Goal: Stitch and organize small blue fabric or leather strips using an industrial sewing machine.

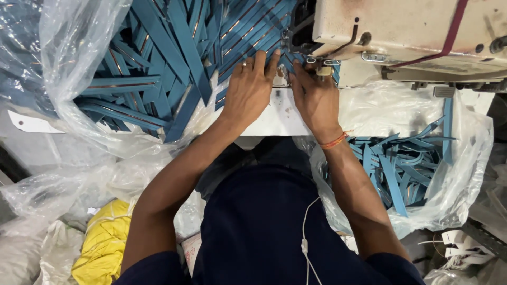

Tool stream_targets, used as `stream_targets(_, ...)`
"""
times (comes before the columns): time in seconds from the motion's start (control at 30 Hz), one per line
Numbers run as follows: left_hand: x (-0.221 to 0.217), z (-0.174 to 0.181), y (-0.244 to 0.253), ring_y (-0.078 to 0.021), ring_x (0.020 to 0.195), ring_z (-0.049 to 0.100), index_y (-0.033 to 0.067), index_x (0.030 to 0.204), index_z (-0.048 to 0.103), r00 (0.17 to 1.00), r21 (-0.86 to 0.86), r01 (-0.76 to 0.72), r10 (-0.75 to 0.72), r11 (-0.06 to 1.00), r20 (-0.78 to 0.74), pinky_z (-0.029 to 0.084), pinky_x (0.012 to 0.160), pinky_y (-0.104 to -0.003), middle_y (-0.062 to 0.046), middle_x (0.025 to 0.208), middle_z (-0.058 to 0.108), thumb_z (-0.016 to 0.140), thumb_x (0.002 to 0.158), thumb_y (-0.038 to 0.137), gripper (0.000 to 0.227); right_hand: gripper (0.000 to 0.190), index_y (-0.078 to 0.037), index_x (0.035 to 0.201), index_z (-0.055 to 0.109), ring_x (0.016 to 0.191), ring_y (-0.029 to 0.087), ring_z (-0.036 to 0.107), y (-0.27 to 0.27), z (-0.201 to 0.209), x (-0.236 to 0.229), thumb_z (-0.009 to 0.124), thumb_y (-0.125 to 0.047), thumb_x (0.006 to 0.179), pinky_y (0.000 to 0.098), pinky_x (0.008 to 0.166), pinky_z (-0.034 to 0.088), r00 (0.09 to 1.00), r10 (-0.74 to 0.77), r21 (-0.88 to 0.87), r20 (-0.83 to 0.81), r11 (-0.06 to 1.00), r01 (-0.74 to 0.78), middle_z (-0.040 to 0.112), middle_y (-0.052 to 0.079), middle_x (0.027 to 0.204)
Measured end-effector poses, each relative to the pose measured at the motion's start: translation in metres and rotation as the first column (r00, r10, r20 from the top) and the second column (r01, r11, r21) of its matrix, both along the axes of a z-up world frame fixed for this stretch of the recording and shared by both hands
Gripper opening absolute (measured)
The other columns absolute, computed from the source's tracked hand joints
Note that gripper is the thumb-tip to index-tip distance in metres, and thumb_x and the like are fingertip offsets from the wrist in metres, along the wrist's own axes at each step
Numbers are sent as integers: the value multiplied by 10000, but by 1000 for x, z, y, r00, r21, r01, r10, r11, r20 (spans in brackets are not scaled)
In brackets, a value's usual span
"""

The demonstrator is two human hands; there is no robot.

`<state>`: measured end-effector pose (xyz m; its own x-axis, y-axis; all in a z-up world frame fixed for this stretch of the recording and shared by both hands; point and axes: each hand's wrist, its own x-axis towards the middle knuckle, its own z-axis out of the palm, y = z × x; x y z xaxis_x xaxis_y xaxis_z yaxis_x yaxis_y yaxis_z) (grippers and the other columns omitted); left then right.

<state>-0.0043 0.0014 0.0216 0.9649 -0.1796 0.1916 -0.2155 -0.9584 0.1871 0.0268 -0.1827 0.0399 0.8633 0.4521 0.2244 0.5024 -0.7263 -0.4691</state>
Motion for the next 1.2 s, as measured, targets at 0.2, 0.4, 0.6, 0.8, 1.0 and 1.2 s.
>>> stream_targets(0.2,9,-4,1,-248,926,629,-11,1429,609,1000,-22,5,-5,1000,2,521,802,-381,-121,1069,530,606,897,54,536,301,-12,1270,724,946,398,656,3,0,9,758,-83,979,478,829,540,999,30,14,45,999,-31,713,202,1068)
stream_targets(0.4,17,-6,-1,-249,923,626,-22,1416,608,1000,-24,-7,7,1000,10,527,818,-385,-121,1041,529,614,890,57,532,271,-7,1244,719,930,400,675,6,-1,17,735,-61,979,484,826,538,995,58,23,86,998,-60,730,204,1088)
stream_targets(0.6,25,-18,-2,-247,913,623,-37,1412,603,998,-8,-20,20,1000,52,533,847,-394,-130,1055,533,626,897,57,523,154,-16,1160,732,757,394,673,11,1,26,718,-41,1009,479,694,523,995,65,78,72,994,-71,722,183,921)
stream_targets(0.8,29,-16,1,-277,925,635,-42,1399,612,995,-33,-37,40,999,87,531,850,-403,-155,1107,555,664,879,100,541,43,-15,1030,734,763,413,663,12,1,30,715,-51,1018,476,688,518,992,62,114,113,991,-75,713,176,893)
stream_targets(1.0,6,6,43,-334,1151,629,61,1280,652,969,-533,-159,236,831,79,507,981,-454,-89,1260,625,787,991,268,381,206,-20,1016,756,820,356,672,-75,46,5,833,-207,979,441,791,531,999,-31,32,44,999,30,720,163,890)
stream_targets(1.2,-25,20,93,-395,1161,549,-3,1247,519,883,-238,-418,454,877,121,486,937,-471,-179,1176,502,820,920,206,492,263,-77,1044,793,834,239,759,-201,60,-79,804,-321,948,360,741,573,839,-386,-275,-383,915,295,755,106,933)
